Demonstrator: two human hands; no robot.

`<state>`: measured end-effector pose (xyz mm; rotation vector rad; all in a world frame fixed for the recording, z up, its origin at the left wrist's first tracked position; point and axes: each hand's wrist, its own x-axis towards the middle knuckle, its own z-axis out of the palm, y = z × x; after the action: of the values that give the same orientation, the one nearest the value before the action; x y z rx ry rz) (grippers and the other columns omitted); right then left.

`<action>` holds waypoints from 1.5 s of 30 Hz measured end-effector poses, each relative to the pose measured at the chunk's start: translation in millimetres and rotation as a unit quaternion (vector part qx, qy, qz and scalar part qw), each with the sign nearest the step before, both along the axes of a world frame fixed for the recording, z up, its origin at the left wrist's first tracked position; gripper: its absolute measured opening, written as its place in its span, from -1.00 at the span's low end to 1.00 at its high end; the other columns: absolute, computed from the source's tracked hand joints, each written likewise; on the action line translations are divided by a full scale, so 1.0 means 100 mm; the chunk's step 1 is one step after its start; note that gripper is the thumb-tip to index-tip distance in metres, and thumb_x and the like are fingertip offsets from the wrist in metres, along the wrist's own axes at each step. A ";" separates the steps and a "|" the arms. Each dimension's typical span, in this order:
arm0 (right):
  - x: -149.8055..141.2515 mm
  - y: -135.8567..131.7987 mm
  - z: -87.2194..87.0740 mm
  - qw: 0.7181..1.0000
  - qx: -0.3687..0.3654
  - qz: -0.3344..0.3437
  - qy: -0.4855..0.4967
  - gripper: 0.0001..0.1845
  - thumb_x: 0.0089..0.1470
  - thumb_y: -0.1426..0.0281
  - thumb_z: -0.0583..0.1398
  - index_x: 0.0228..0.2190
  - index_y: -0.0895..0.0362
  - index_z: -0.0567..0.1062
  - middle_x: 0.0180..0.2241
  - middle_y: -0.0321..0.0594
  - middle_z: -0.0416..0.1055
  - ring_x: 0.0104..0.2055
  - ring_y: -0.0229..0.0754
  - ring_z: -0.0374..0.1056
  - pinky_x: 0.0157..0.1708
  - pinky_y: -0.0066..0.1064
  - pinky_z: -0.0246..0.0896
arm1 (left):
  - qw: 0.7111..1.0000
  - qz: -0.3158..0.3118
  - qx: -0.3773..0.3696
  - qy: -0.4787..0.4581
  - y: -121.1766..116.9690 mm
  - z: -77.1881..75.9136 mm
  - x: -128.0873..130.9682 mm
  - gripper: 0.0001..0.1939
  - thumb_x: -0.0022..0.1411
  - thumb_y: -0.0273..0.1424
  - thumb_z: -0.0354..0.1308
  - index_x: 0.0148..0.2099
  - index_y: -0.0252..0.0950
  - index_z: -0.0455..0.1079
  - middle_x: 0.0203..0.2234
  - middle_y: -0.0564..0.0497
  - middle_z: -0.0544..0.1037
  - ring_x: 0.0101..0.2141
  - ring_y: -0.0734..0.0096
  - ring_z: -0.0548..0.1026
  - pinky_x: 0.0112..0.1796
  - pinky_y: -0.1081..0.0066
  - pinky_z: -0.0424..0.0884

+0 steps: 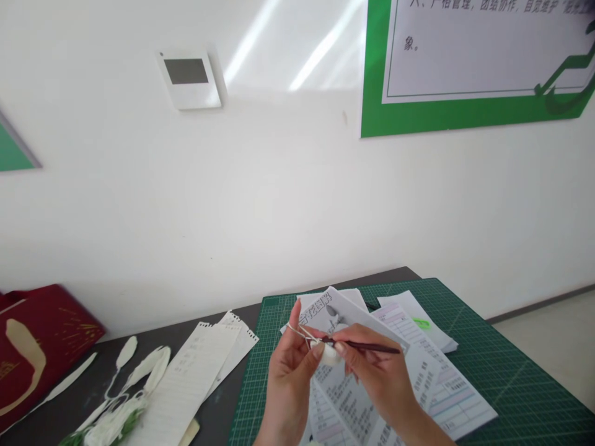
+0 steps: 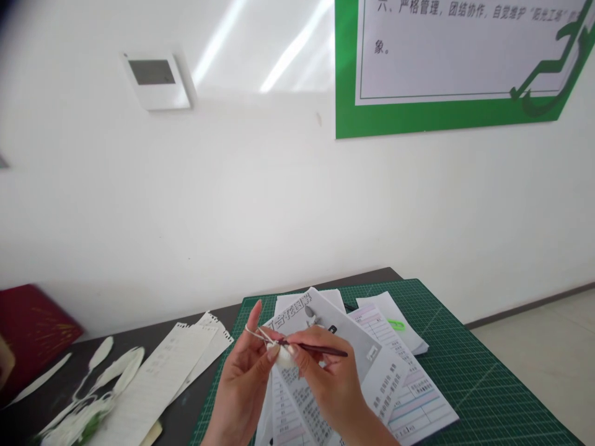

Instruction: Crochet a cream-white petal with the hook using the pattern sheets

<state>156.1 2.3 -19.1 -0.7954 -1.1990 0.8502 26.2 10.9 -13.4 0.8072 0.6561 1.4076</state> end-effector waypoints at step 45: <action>-0.12 0.02 -0.35 0.996 -0.002 0.070 0.046 -0.78 0.16 0.40 0.18 -0.17 -0.06 0.56 -0.35 -0.26 0.49 -0.58 -0.36 0.34 -0.63 -0.54 0.24 | 0.994 0.047 -0.091 -0.029 -0.07 0.10 -0.02 -0.18 0.01 -0.60 0.32 0.29 -0.26 0.12 -0.51 0.11 0.51 -0.44 0.52 0.44 -0.28 0.48 0.34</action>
<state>144.2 4.1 -53.6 -0.6729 -1.1816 0.9944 24.0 3.9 -3.7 0.5973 0.7737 1.4269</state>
